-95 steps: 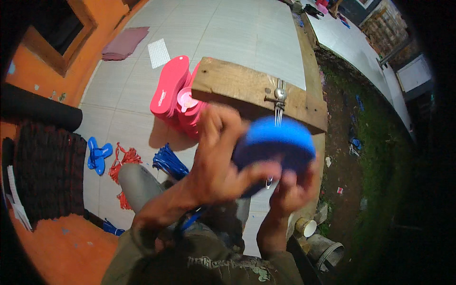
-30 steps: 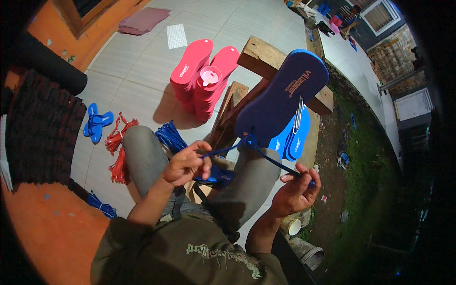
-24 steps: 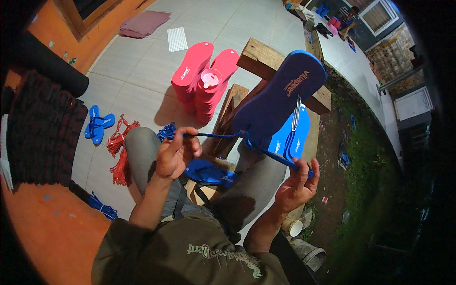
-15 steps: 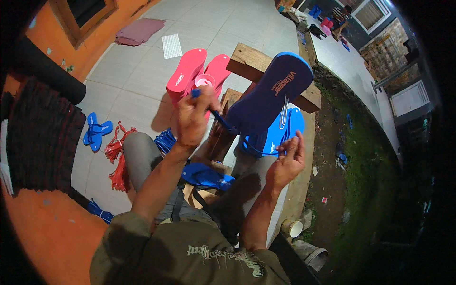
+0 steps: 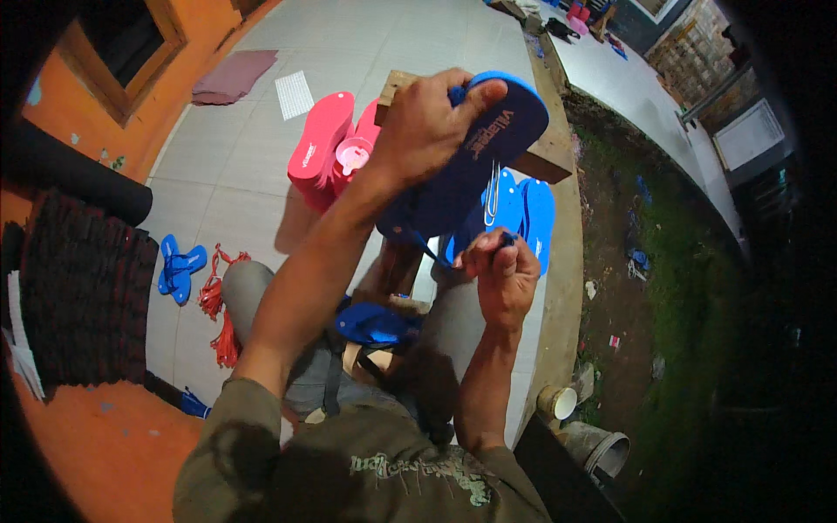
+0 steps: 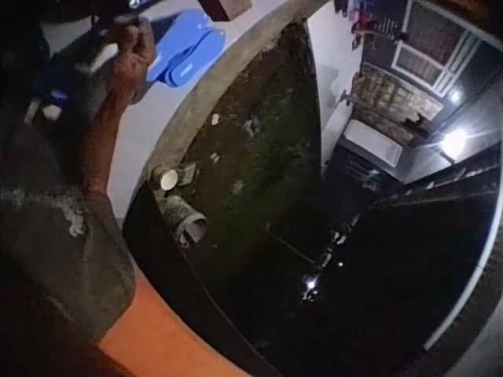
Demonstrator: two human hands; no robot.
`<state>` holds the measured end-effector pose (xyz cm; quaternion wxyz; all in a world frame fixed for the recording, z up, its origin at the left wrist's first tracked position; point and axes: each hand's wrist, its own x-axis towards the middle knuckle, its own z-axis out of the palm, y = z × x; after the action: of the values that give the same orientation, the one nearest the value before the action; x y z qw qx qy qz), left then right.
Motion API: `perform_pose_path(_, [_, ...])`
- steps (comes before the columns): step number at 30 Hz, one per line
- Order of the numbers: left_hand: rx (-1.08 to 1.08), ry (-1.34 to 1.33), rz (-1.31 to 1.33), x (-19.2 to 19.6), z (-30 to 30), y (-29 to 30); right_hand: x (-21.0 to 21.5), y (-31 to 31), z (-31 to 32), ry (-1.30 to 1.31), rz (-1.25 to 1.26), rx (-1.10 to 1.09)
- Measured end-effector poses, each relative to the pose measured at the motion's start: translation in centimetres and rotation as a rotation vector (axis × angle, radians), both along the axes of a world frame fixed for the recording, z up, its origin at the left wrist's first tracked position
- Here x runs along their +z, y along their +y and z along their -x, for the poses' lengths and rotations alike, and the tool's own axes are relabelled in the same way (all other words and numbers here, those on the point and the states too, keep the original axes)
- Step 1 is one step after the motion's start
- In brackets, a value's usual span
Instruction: The person assembles flip-flops by using a wooden jig to pull rubber straps through holes in the blue foam soles.
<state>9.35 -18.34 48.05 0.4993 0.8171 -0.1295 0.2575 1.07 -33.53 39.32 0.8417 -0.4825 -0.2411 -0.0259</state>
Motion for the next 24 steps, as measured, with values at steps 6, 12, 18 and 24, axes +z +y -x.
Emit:
perform_pose_path(6, [-0.113,0.043,0.042,0.0,-0.4,-0.4,-0.9,0.2,-1.6,0.014,0.045,0.043])
perform_pose_path(12, [-0.098,0.049,-0.024,0.1,-0.4,-0.2,-0.6,0.3,-2.6,-0.027,0.024,0.151])
perform_pose_path(18, [-0.124,0.073,0.044,0.0,-0.5,-0.3,-1.9,0.5,-3.1,0.127,-0.125,0.335])
perform_pose_path(24, [-0.181,0.115,0.156,-0.1,-0.3,-0.3,-0.6,1.4,-3.3,0.179,-0.277,0.368])
